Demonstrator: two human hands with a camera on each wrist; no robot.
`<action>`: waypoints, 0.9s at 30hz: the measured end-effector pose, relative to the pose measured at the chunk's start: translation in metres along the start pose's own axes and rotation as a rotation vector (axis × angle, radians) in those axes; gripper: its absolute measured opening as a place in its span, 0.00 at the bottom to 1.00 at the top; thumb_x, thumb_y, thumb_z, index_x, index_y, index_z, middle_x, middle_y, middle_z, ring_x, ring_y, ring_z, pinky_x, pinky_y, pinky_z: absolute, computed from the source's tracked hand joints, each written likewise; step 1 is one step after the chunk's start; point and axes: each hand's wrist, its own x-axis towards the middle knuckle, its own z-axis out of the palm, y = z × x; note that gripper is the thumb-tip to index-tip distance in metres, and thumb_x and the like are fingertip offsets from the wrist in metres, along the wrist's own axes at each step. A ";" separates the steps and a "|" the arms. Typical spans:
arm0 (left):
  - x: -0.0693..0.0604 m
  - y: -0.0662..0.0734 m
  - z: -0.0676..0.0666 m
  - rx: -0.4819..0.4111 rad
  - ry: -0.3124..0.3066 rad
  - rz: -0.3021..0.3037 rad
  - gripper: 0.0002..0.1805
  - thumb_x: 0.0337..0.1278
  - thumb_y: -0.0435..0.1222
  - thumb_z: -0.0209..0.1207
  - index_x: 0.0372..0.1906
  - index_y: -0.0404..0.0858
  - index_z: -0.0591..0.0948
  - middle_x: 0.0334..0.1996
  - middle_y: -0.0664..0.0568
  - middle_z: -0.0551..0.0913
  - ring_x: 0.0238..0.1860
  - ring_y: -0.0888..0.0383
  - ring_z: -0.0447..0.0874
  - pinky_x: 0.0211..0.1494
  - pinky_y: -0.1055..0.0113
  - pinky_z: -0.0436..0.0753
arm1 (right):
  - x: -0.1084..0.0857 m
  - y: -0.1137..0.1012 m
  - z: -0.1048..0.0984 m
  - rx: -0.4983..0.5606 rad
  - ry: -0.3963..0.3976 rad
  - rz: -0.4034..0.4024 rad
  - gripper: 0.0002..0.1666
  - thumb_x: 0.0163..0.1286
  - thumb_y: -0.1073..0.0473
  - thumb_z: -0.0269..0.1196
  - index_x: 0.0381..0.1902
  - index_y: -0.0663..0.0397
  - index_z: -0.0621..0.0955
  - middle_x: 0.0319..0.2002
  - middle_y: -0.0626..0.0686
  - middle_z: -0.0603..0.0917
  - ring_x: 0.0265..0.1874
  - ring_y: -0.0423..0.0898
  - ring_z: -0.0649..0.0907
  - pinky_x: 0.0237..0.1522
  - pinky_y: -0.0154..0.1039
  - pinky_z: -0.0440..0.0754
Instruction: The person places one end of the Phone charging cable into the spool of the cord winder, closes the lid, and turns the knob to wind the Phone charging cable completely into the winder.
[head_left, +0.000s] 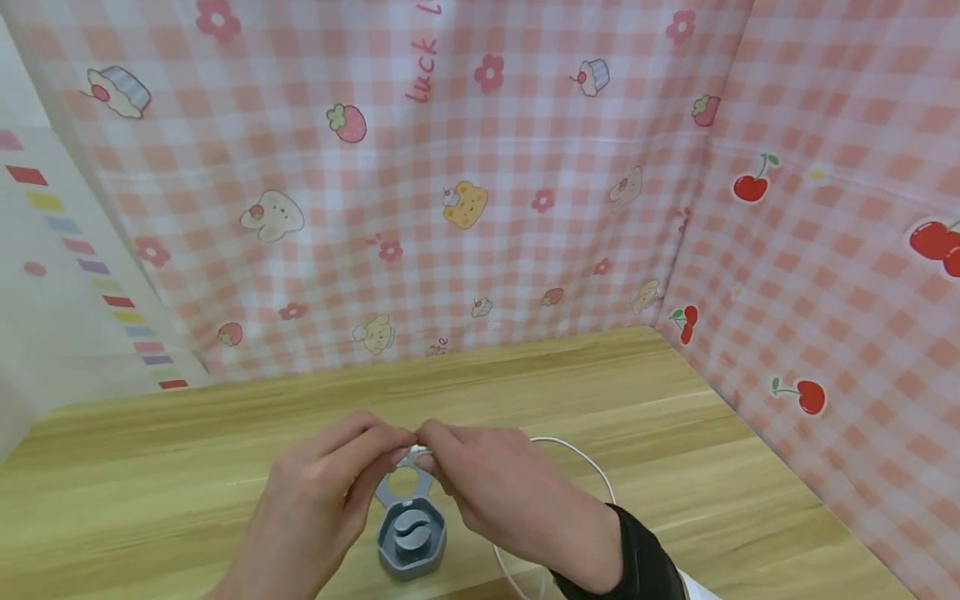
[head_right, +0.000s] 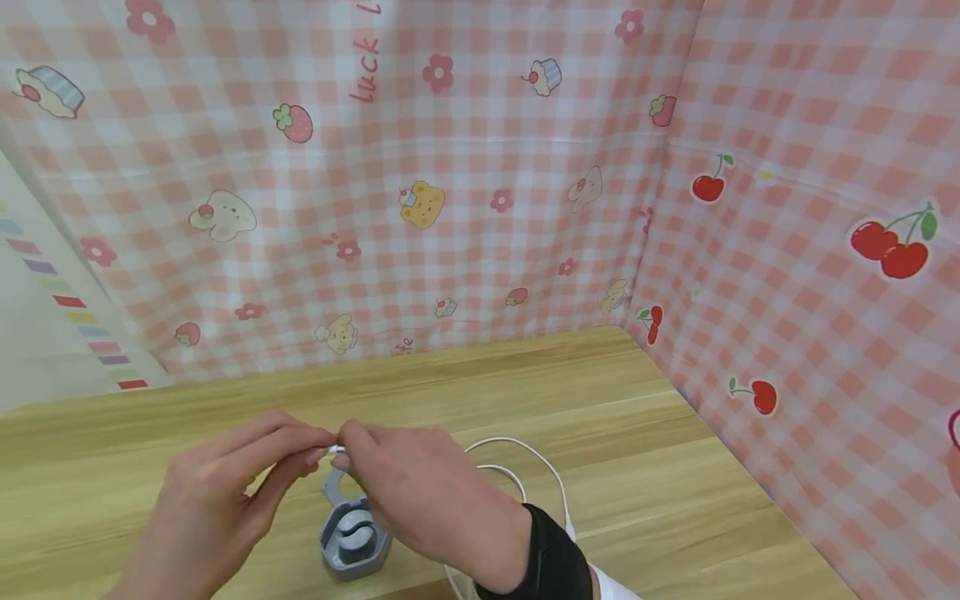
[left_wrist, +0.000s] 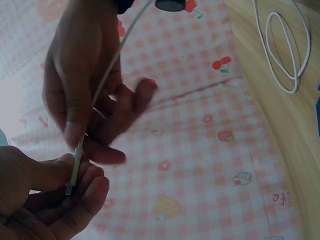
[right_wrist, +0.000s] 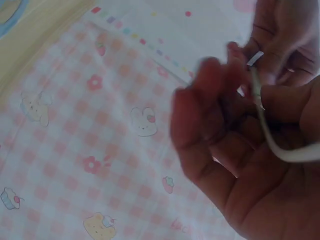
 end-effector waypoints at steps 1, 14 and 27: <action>0.000 0.000 0.000 0.001 -0.005 0.001 0.04 0.56 0.32 0.62 0.35 0.43 0.84 0.31 0.62 0.80 0.25 0.72 0.72 0.28 0.86 0.70 | -0.001 0.000 0.000 0.013 0.014 0.004 0.04 0.73 0.62 0.53 0.36 0.50 0.72 0.22 0.41 0.75 0.19 0.34 0.71 0.22 0.21 0.63; 0.002 -0.001 0.002 0.110 0.024 0.142 0.22 0.72 0.46 0.43 0.28 0.42 0.81 0.23 0.61 0.69 0.20 0.71 0.64 0.24 0.87 0.65 | 0.003 -0.005 0.008 0.021 0.211 -0.041 0.19 0.55 0.78 0.58 0.28 0.45 0.72 0.23 0.37 0.75 0.16 0.30 0.66 0.19 0.17 0.55; 0.006 -0.014 -0.031 -0.016 -0.024 0.042 0.12 0.65 0.46 0.56 0.28 0.47 0.82 0.23 0.66 0.70 0.24 0.78 0.60 0.26 0.86 0.64 | -0.005 0.005 -0.010 0.018 0.242 -0.075 0.25 0.47 0.83 0.53 0.27 0.45 0.70 0.23 0.36 0.74 0.15 0.30 0.62 0.18 0.17 0.55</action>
